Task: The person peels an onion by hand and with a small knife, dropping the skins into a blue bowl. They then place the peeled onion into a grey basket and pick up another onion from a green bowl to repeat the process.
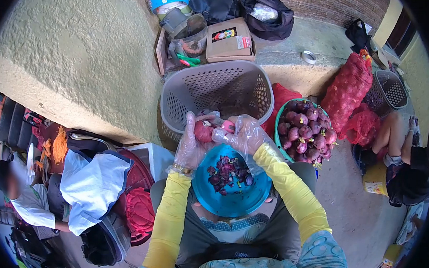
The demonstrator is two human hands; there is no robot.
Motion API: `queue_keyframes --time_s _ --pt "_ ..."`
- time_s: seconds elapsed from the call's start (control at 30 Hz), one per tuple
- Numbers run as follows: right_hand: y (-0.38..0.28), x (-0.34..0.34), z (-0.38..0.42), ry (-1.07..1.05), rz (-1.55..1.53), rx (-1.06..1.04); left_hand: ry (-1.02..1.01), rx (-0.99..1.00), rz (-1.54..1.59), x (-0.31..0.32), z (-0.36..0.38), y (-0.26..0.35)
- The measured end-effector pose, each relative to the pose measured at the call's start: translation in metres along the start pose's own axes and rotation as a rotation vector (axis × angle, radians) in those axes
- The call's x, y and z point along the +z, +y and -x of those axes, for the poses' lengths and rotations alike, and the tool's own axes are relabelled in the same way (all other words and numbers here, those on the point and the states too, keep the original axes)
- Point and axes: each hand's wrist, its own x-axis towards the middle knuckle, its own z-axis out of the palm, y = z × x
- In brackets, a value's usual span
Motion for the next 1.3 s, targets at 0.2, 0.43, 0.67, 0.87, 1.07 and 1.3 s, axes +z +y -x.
queue_keyframes --time_s 0.2,0.43,0.67,0.87,1.07,1.3 --pt "0.005 0.004 -0.001 0.013 0.161 -0.043 -0.011 -0.023 0.001 -0.005 0.000 -0.001" --pt "0.012 0.007 -0.002 0.030 0.148 -0.085 0.016 -0.011 -0.075 -0.002 0.000 -0.002" --pt "0.012 0.005 -0.001 0.002 0.164 -0.091 0.005 -0.019 -0.111 -0.001 0.001 -0.002" --pt "0.017 0.005 -0.002 0.006 0.137 -0.129 0.009 -0.024 -0.108 -0.002 0.000 -0.002" --pt "0.014 0.004 -0.001 -0.012 0.128 -0.109 0.004 -0.040 -0.132 -0.005 0.000 -0.001" --pt "0.017 0.006 -0.002 0.031 0.186 -0.145 0.015 -0.022 -0.164 0.001 0.002 -0.001"
